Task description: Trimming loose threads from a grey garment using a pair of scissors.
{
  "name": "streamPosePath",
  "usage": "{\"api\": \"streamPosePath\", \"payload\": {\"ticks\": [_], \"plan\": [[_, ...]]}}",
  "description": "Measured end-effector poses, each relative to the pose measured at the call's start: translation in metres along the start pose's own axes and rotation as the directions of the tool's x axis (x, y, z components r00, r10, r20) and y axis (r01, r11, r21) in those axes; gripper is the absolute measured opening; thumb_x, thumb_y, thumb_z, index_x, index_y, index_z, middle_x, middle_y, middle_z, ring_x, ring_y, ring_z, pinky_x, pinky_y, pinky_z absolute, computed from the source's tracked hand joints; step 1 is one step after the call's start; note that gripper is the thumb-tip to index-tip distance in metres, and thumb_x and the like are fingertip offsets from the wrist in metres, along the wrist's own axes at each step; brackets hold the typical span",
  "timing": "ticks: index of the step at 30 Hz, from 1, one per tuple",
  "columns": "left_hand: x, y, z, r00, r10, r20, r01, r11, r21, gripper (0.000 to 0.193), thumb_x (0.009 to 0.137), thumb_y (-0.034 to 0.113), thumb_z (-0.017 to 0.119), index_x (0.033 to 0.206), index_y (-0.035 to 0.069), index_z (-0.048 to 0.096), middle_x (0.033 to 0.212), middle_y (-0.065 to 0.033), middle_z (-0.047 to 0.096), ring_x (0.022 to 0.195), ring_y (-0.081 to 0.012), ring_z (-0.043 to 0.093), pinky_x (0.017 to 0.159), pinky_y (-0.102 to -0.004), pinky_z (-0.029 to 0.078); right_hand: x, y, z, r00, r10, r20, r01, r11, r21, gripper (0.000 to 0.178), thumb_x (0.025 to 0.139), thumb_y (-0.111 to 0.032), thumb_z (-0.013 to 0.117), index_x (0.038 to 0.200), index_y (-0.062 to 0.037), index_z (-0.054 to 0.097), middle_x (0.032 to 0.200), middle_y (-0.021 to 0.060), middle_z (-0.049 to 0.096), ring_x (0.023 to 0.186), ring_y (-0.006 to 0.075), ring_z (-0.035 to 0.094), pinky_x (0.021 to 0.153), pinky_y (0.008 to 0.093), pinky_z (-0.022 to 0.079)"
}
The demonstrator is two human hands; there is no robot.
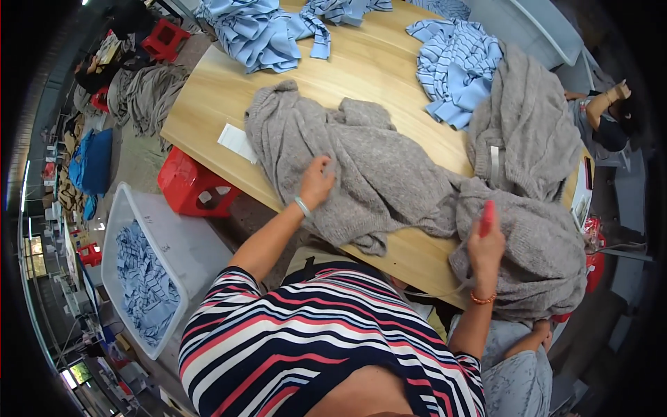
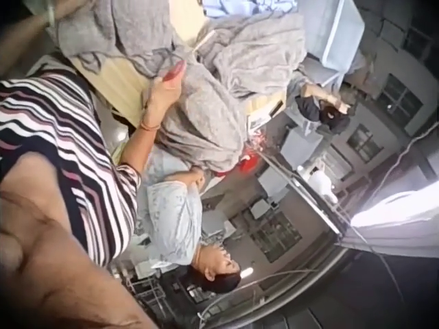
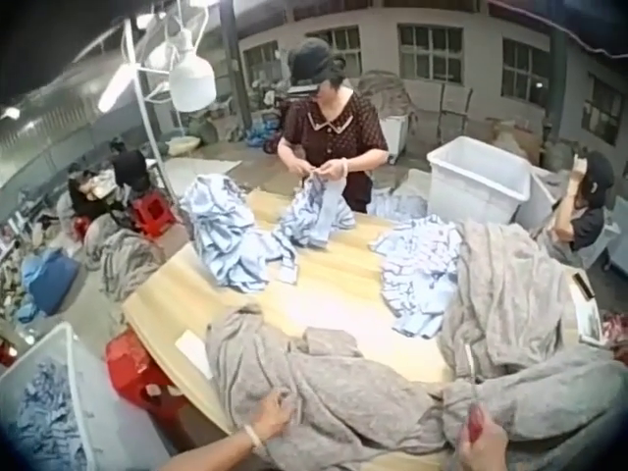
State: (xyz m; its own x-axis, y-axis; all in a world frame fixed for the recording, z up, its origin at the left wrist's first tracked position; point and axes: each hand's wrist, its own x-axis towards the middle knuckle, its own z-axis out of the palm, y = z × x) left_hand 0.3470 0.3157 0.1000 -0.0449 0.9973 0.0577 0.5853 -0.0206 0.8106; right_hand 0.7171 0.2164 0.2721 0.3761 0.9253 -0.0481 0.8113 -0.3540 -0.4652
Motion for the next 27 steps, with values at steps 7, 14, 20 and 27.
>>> {"api": "streamPosePath", "payload": {"ticks": [7, 14, 20, 27], "plan": [[-0.057, 0.084, 0.043, 0.848, 0.066, 0.526, 0.246, 0.830, -0.500, 0.025, 0.080, 0.009, 0.064, 0.103, 0.002, 0.061, 0.089, -0.0071, 0.063, 0.077, -0.0129, 0.058, 0.070, -0.0272, 0.048, -0.031, -0.073, 0.057, 0.931, -0.128, 0.342, 0.129, 0.991, 0.020, 0.045, 0.086, -0.018, 0.061, 0.129, -0.0115, 0.049, 0.101, 0.0233, 0.064, 0.091, 0.0417, 0.062, 0.078, 0.0466, 0.050], [-0.025, 0.081, -0.042, 0.903, 0.428, -0.039, -0.428, 0.904, 0.026, 0.039, 0.077, 0.011, 0.068, 0.113, 0.001, 0.056, 0.104, -0.0169, 0.057, 0.101, -0.0339, 0.054, 0.088, -0.0395, 0.044, -0.042, -0.069, 0.080, 0.936, -0.229, 0.268, 0.213, 0.973, 0.087, 0.046, 0.085, -0.014, 0.061, 0.129, -0.0114, 0.049, 0.097, 0.0227, 0.064, 0.090, 0.0411, 0.062, 0.078, 0.0456, 0.050], [0.011, -0.016, -0.079, 0.959, 0.201, -0.198, -0.156, 0.963, 0.220, 0.042, 0.078, 0.011, 0.065, 0.119, 0.004, 0.055, 0.106, -0.0156, 0.058, 0.104, -0.0316, 0.054, 0.089, -0.0395, 0.043, -0.071, -0.087, 0.106, 0.771, -0.459, 0.442, 0.327, 0.881, 0.343, 0.044, 0.084, -0.013, 0.061, 0.127, -0.0144, 0.053, 0.107, 0.0190, 0.064, 0.098, 0.0377, 0.061, 0.082, 0.0429, 0.050], [0.036, -0.003, -0.096, 0.867, -0.273, 0.416, 0.448, 0.060, -0.892, 0.024, 0.093, 0.009, 0.051, 0.116, 0.002, 0.054, 0.116, -0.0102, 0.061, 0.102, -0.0209, 0.061, 0.093, -0.0364, 0.047, -0.071, -0.110, 0.172, 0.688, -0.444, 0.574, 0.323, 0.896, 0.305, 0.042, 0.083, -0.015, 0.058, 0.126, -0.0142, 0.053, 0.115, 0.0173, 0.062, 0.103, 0.0357, 0.060, 0.084, 0.0417, 0.050]]}}
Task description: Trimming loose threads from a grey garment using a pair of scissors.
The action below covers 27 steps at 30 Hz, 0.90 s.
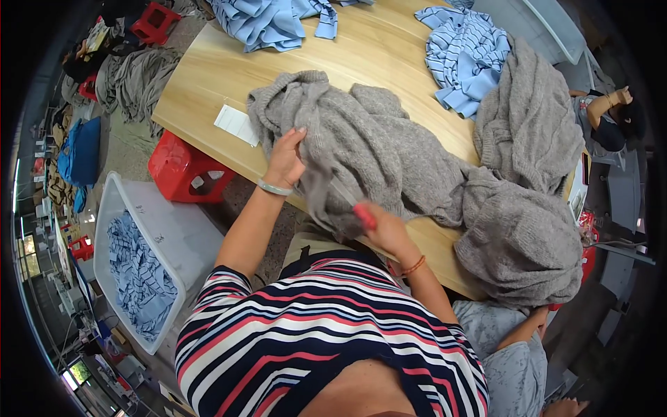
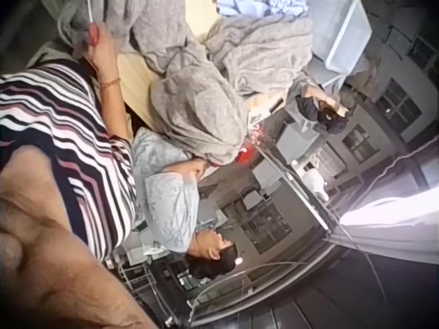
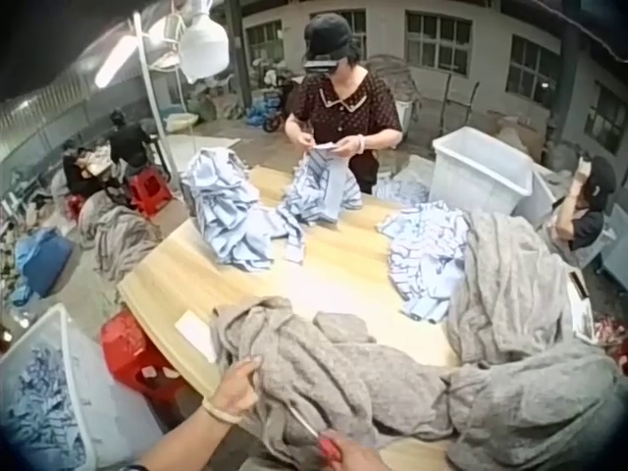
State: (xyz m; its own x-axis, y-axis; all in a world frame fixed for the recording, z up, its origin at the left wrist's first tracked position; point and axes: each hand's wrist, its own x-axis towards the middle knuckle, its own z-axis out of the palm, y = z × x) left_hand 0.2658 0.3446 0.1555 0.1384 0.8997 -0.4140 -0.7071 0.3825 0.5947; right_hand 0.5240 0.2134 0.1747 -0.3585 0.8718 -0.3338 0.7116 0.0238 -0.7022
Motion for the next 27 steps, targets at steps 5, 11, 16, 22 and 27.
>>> {"api": "streamPosePath", "payload": {"ticks": [5, 11, 16, 22, 27], "plan": [[-0.008, -0.030, -0.016, 0.981, -0.108, 0.160, 0.122, 0.989, -0.078, 0.027, 0.096, 0.011, 0.043, 0.120, 0.002, 0.051, 0.120, -0.0120, 0.060, 0.107, -0.0247, 0.060, 0.089, -0.0442, 0.050, 0.006, 0.054, -0.046, 0.936, -0.011, -0.352, -0.051, 0.985, -0.165, 0.044, 0.082, -0.014, 0.060, 0.125, -0.0149, 0.053, 0.121, 0.0159, 0.058, 0.101, 0.0369, 0.060, 0.082, 0.0437, 0.050], [-0.013, -0.041, -0.034, 0.980, 0.159, 0.119, -0.163, 0.299, 0.940, 0.029, 0.090, 0.018, 0.061, 0.111, -0.002, 0.056, 0.098, -0.0081, 0.065, 0.079, -0.0158, 0.063, 0.069, -0.0296, 0.051, -0.021, 0.023, -0.076, 0.983, 0.177, -0.048, -0.181, 0.980, -0.082, 0.044, 0.082, -0.016, 0.064, 0.124, -0.0097, 0.054, 0.109, 0.0216, 0.062, 0.100, 0.0405, 0.059, 0.083, 0.0434, 0.048], [0.018, 0.002, 0.020, 0.830, 0.536, 0.151, -0.295, 0.193, 0.936, 0.040, 0.076, 0.027, 0.074, 0.096, -0.004, 0.060, 0.075, -0.0129, 0.063, 0.064, -0.0207, 0.058, 0.061, -0.0328, 0.046, -0.038, 0.007, -0.065, 0.978, 0.151, -0.147, -0.156, 0.987, -0.024, 0.042, 0.083, -0.013, 0.064, 0.123, -0.0074, 0.054, 0.101, 0.0213, 0.063, 0.097, 0.0399, 0.060, 0.082, 0.0414, 0.048], [0.030, -0.018, -0.010, 0.997, 0.052, -0.065, -0.028, 0.946, 0.324, 0.016, 0.086, 0.005, 0.065, 0.100, -0.003, 0.064, 0.090, -0.0047, 0.067, 0.077, -0.0127, 0.062, 0.070, -0.0265, 0.051, -0.015, -0.031, -0.068, 0.990, 0.033, -0.137, -0.038, 0.999, -0.035, 0.046, 0.083, -0.015, 0.063, 0.127, -0.0091, 0.053, 0.096, 0.0236, 0.063, 0.090, 0.0402, 0.061, 0.078, 0.0438, 0.048], [0.023, -0.030, -0.016, 0.995, 0.093, 0.044, -0.102, 0.829, 0.551, 0.016, 0.085, 0.002, 0.066, 0.100, -0.003, 0.063, 0.095, -0.0044, 0.067, 0.079, -0.0100, 0.062, 0.072, -0.0252, 0.052, 0.017, -0.063, -0.073, 0.998, 0.047, 0.042, -0.040, 0.986, -0.161, 0.046, 0.084, -0.023, 0.062, 0.126, -0.0092, 0.053, 0.080, 0.0255, 0.063, 0.078, 0.0434, 0.061, 0.071, 0.0487, 0.047]]}}
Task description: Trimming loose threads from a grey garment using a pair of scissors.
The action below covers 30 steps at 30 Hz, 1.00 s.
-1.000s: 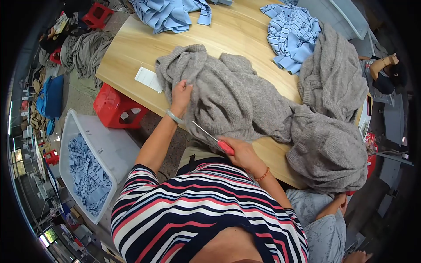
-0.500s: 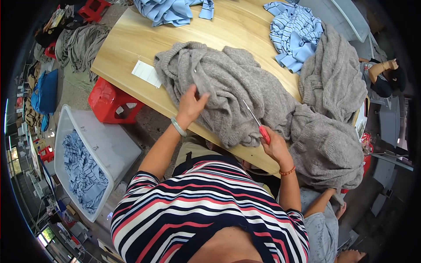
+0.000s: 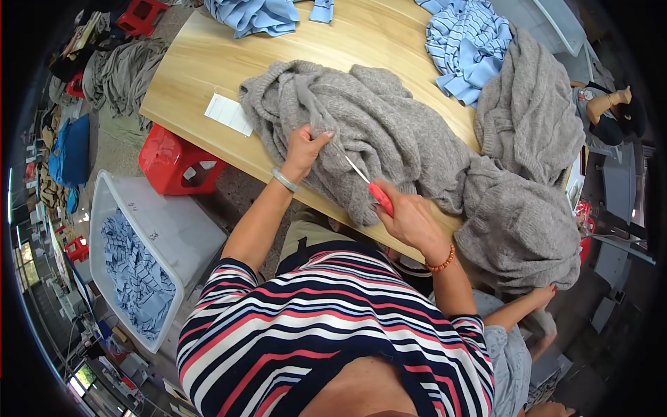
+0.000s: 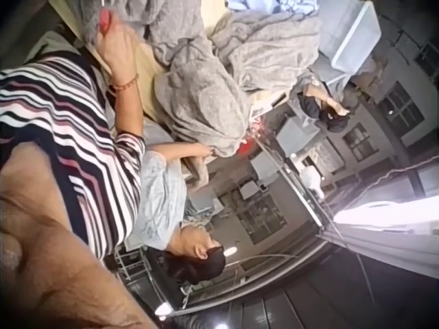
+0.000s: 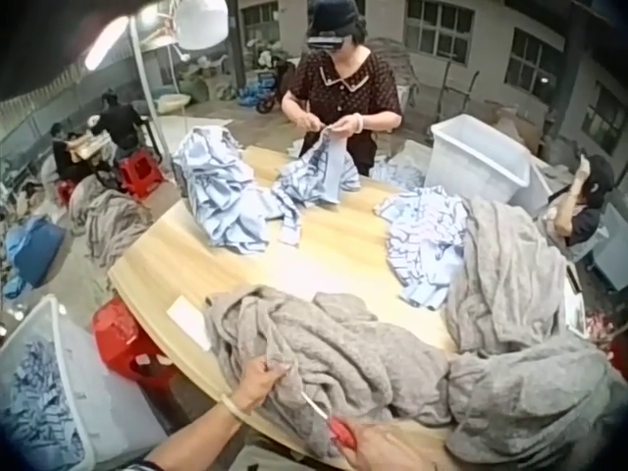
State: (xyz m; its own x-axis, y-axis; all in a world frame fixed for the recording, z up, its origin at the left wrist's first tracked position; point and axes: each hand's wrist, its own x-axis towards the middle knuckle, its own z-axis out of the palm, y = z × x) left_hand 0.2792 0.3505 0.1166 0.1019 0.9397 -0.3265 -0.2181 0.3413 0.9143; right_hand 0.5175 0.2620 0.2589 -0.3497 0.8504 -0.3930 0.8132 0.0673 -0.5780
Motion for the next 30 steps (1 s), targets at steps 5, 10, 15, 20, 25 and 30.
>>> {"api": "streamPosePath", "payload": {"ticks": [5, 10, 15, 20, 25, 30], "plan": [[-0.009, -0.001, -0.005, 0.998, 0.037, -0.054, -0.043, 0.991, -0.130, 0.011, 0.085, 0.004, 0.066, 0.094, -0.003, 0.064, 0.087, -0.0025, 0.066, 0.072, -0.0072, 0.058, 0.064, -0.0243, 0.048, 0.016, -0.008, -0.010, 1.000, 0.006, -0.003, -0.006, 1.000, -0.014, 0.044, 0.085, -0.026, 0.061, 0.125, -0.0107, 0.054, 0.077, 0.0254, 0.063, 0.076, 0.0434, 0.061, 0.070, 0.0499, 0.047], [-0.008, -0.028, -0.045, 0.998, 0.008, -0.065, -0.005, 0.999, 0.053, 0.011, 0.085, 0.004, 0.066, 0.092, -0.003, 0.064, 0.085, -0.0013, 0.065, 0.071, -0.0066, 0.057, 0.061, -0.0236, 0.047, 0.028, -0.017, -0.004, 0.999, -0.023, 0.047, 0.025, 0.998, -0.058, 0.044, 0.085, -0.027, 0.061, 0.125, -0.0115, 0.055, 0.077, 0.0243, 0.063, 0.075, 0.0427, 0.061, 0.069, 0.0497, 0.047], [-0.011, -0.011, -0.054, 0.995, -0.088, -0.050, 0.093, 0.989, 0.111, 0.015, 0.084, 0.011, 0.069, 0.089, -0.002, 0.064, 0.083, -0.0005, 0.064, 0.067, -0.0056, 0.056, 0.058, -0.0222, 0.046, 0.046, -0.024, 0.002, 0.995, -0.100, -0.029, 0.100, 0.995, -0.013, 0.046, 0.085, -0.025, 0.063, 0.128, -0.0125, 0.051, 0.080, 0.0239, 0.064, 0.077, 0.0412, 0.062, 0.069, 0.0481, 0.048], [0.004, 0.017, -0.083, 0.944, -0.120, -0.306, 0.135, 0.990, 0.030, 0.034, 0.080, 0.024, 0.077, 0.097, -0.001, 0.060, 0.079, -0.0020, 0.063, 0.063, -0.0053, 0.056, 0.054, -0.0219, 0.048, 0.055, -0.031, 0.006, 0.995, -0.091, -0.047, 0.091, 0.996, 0.002, 0.047, 0.085, -0.023, 0.064, 0.128, -0.0121, 0.050, 0.085, 0.0228, 0.065, 0.080, 0.0405, 0.063, 0.069, 0.0472, 0.049], [0.049, 0.039, -0.093, 0.946, 0.035, -0.323, -0.003, 0.995, 0.099, 0.016, 0.083, 0.013, 0.072, 0.088, 0.004, 0.059, 0.071, 0.0028, 0.058, 0.057, -0.0036, 0.048, 0.048, -0.0199, 0.036, 0.081, -0.050, 0.006, 0.993, -0.101, -0.058, 0.099, 0.994, -0.034, 0.047, 0.085, -0.024, 0.063, 0.128, -0.0117, 0.051, 0.082, 0.0224, 0.065, 0.079, 0.0403, 0.063, 0.068, 0.0469, 0.049], [0.074, 0.007, -0.123, 0.967, -0.038, -0.252, 0.074, 0.988, 0.133, 0.007, 0.081, 0.005, 0.067, 0.076, 0.000, 0.064, 0.069, 0.0037, 0.059, 0.059, -0.0038, 0.047, 0.052, -0.0215, 0.038, 0.113, -0.077, 0.002, 0.999, -0.016, 0.048, 0.022, 0.992, -0.125, 0.046, 0.085, -0.026, 0.062, 0.126, -0.0106, 0.052, 0.072, 0.0217, 0.063, 0.071, 0.0413, 0.062, 0.066, 0.0477, 0.049]]}}
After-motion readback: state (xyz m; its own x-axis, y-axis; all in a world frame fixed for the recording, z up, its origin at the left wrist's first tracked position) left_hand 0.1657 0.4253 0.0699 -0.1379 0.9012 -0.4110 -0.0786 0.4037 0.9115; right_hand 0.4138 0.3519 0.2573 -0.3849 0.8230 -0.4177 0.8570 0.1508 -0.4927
